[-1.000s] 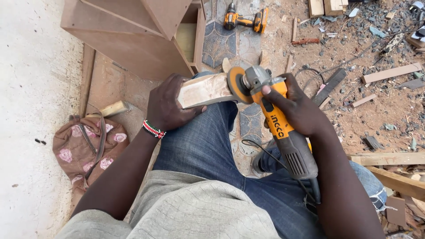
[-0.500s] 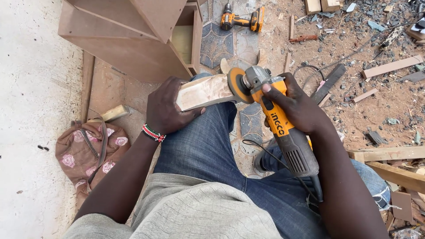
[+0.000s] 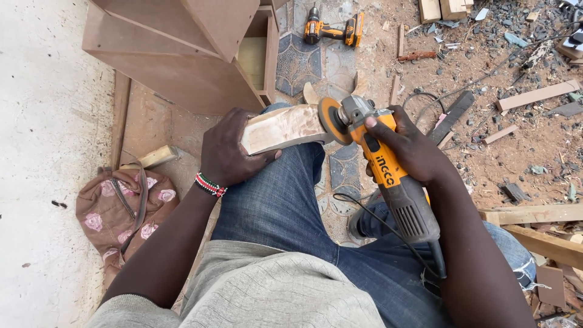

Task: Using a handheld angle grinder to smooth and shape a curved wooden furniture component.

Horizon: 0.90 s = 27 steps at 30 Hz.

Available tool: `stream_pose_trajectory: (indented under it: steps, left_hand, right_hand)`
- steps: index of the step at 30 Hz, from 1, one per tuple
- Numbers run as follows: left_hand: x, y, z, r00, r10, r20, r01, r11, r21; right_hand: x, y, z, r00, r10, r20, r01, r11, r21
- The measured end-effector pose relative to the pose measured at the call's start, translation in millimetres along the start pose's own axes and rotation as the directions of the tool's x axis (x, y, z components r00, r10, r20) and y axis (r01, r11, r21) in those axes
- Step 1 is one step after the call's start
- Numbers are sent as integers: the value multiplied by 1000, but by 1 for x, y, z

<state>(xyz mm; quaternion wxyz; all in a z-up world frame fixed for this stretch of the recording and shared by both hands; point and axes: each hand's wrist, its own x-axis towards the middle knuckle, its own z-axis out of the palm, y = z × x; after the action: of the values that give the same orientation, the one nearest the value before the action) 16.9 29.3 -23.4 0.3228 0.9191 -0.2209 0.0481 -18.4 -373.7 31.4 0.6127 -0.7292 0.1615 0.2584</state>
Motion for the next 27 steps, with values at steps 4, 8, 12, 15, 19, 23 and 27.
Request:
stream_pose_trajectory:
  steps: [4, 8, 12, 15, 19, 23, 27]
  left_hand:
    - [-4, -4, -1, 1000, 7, -18, -7, 1000, -15]
    - [0, -6, -1, 1000, 10, -12, -11, 998, -54]
    - [1, -6, -1, 1000, 24, -10, -25, 999, -46]
    - [-4, -9, -4, 1000, -16, -9, 15, 998, -60]
    - [-2, -2, -5, 1000, -25, -12, 24, 997, -74]
    - [0, 6, -5, 1000, -26, 12, 27, 998, -48]
    - [1, 7, -2, 1000, -27, 9, 28, 1000, -13]
  right_hand:
    - [25, 29, -10, 999, -4, 37, 0, 994, 106]
    - [12, 19, -8, 999, -11, 50, 2, 985, 170]
    - [11, 13, -4, 999, -38, 33, 36, 998, 55]
    - [22, 29, -8, 999, -21, 36, 17, 994, 111]
    - [23, 34, -13, 999, -35, 32, 32, 994, 105]
    - [-1, 14, -4, 1000, -26, -15, 26, 999, -34]
    - [-25, -12, 15, 995, -58, -76, 41, 977, -210]
